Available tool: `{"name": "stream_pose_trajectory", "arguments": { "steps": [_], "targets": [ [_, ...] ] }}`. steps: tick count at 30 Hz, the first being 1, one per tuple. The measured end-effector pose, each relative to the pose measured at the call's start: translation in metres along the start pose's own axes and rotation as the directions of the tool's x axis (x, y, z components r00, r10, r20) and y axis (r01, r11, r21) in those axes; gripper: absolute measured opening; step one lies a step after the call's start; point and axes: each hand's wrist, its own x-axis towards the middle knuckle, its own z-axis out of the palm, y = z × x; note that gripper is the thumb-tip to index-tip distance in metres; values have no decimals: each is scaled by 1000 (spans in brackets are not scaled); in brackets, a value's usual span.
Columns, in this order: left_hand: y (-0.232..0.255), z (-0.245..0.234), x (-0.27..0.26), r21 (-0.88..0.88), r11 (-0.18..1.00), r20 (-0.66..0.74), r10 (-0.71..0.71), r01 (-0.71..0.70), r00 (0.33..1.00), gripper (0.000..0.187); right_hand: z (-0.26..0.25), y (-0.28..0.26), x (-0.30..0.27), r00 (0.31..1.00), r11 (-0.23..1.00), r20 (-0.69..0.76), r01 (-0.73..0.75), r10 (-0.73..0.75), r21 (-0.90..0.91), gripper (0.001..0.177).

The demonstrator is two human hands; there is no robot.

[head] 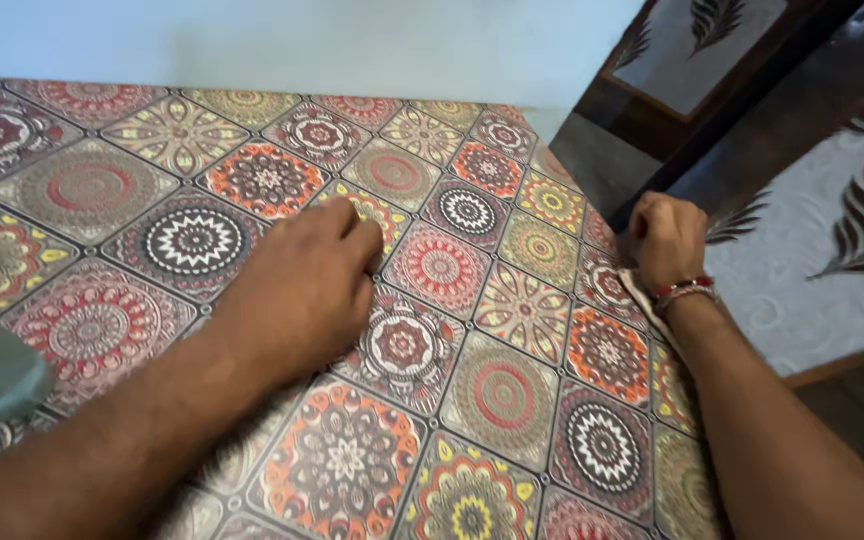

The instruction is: The person wipes a patterned table surface with a cloth. They spray liquid from a bottle onto the table and continue wiping the surface with the cloth.

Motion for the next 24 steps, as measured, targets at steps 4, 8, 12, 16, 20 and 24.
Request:
{"name": "stream_pose_trajectory", "arguments": {
  "steps": [4,8,12,16,20,24],
  "targets": [
    [5,-3,0,0,1000,-6,20,-20,1000,18,33,-7,31,998,997,16,-55,56,-56,46],
    [9,-6,0,-10,1000,24,-7,7,1000,19,68,-13,66,999,995,-51,-23,18,-96,44],
    [4,2,-2,-45,998,38,-38,40,999,21,106,-14,106,997,994,-81,2,-11,-114,43],
    [-12,26,-6,-37,999,33,23,-22,999,34,145,-20,142,993,994,-97,-68,60,-82,43],
    [-37,57,-3,-32,996,77,85,-82,993,46,179,-32,170,983,993,-158,-85,97,75,45],
    [-41,75,4,214,970,-159,149,-114,976,32,184,-44,178,964,997,-265,18,4,79,46]
  ]
}}
